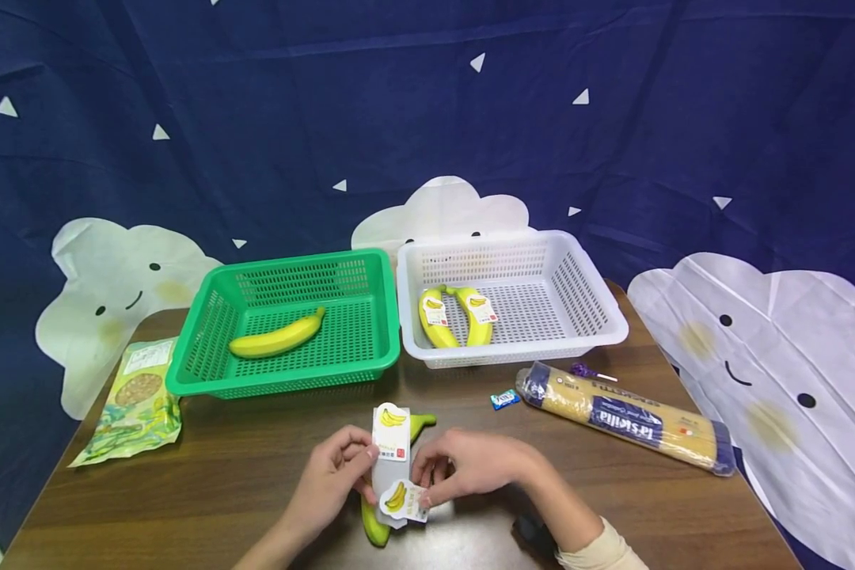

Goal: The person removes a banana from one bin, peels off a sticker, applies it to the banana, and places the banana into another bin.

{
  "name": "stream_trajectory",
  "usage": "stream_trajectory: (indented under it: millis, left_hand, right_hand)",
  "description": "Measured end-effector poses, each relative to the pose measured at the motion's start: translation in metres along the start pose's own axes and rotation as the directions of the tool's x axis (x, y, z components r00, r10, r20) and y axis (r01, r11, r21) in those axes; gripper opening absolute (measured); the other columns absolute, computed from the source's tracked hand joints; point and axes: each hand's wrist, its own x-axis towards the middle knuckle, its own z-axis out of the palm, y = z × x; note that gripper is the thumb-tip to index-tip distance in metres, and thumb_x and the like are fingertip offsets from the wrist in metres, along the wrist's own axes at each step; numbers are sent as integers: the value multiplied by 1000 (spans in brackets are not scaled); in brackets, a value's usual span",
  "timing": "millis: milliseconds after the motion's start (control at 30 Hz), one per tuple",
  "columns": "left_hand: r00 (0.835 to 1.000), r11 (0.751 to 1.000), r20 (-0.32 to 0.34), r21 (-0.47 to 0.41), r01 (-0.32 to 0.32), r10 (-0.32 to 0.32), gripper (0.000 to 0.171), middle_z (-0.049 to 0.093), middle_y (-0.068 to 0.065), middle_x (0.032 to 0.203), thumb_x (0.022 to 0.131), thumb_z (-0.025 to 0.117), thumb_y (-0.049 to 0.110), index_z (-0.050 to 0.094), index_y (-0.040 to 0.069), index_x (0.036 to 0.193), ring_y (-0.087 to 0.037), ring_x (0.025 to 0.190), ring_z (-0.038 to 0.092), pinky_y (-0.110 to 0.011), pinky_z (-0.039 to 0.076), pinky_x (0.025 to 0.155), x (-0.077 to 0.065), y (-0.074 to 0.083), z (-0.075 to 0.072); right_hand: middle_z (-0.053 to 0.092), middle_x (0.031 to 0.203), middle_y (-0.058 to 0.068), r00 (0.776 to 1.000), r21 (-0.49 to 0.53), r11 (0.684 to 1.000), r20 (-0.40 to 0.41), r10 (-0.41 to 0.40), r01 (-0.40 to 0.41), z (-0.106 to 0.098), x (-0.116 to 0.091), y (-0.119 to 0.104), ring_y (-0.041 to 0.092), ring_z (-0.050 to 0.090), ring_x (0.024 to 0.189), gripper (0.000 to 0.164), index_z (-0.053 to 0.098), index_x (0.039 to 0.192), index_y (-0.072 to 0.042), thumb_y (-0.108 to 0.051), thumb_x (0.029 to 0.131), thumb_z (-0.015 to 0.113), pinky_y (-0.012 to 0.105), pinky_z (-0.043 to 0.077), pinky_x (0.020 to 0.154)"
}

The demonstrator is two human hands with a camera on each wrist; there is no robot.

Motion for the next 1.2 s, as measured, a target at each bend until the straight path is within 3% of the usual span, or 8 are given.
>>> stream_trajectory:
  millis: [267, 467, 633, 833, 1000, 1133, 1200]
  left_hand:
    - [998, 999, -66, 41, -22, 25, 18, 65, -20, 86, 97, 59, 11, 56, -6, 100, -21, 55, 60, -42, 54, 52, -1, 1, -12]
    - [984, 988, -170, 152, -33, 59, 5, 65, -12, 82, 95, 60, 7, 61, 3, 98, -23, 53, 56, -36, 52, 50, -1, 15, -38]
    - [964, 958, -264, 284, 47, 31, 6, 63, -9, 77, 94, 64, 13, 65, 7, 95, -22, 53, 53, -32, 49, 48, -2, 20, -63]
    - [929, 884, -363, 408, 227, -71, 12, 66, -4, 75, 91, 67, 18, 68, 6, 93, -19, 59, 56, -31, 48, 47, -2, 11, -84]
    - [928, 825, -348, 481, 297, -131, 9, 63, -1, 67, 88, 66, 13, 69, 4, 89, -15, 54, 55, -30, 47, 45, -5, -6, -97]
    - [933, 732, -331, 600, 323, -141, 6, 59, 1, 65, 85, 64, 11, 68, 7, 83, -12, 51, 55, -28, 48, 44, -11, -14, -105]
    - [939, 647, -320, 691, 323, -127, 5, 56, 4, 64, 82, 63, 12, 67, 11, 78, -11, 52, 53, -27, 46, 47, -13, -14, -108]
  right_hand:
    - [57, 72, -17, 992, -95, 991, -67, -102, 96, 5, 5, -2, -2, 53, 63, 6, 65, 85, -25, -24, 89, 70, 20, 47, 55]
    - [58, 72, -18, 981, -112, 989, -156, -111, 94, 3, 6, 2, -2, 53, 64, 5, 68, 85, -24, -26, 88, 71, 20, 47, 56]
    - [64, 76, -16, 967, -65, 997, -250, -53, 38, 4, 6, 9, 1, 59, 67, 6, 73, 85, -22, -28, 88, 72, 24, 51, 59]
    - [66, 73, -13, 941, -2, 999, -336, 41, -44, 5, 8, 12, 3, 59, 65, 6, 74, 83, -23, -28, 84, 76, 25, 50, 57]
    - [65, 72, -10, 910, 27, 995, -402, 96, -93, 6, 8, 12, 5, 58, 64, 11, 73, 90, -19, -24, 82, 78, 25, 50, 58]
    - [66, 72, -8, 895, 44, 993, -429, 120, -112, 6, 8, 14, 8, 61, 64, 9, 70, 90, -17, -23, 86, 74, 27, 51, 58]
    - [66, 72, -7, 893, 53, 992, -431, 129, -117, 6, 8, 15, 8, 61, 63, 7, 68, 89, -17, -23, 88, 72, 27, 50, 55]
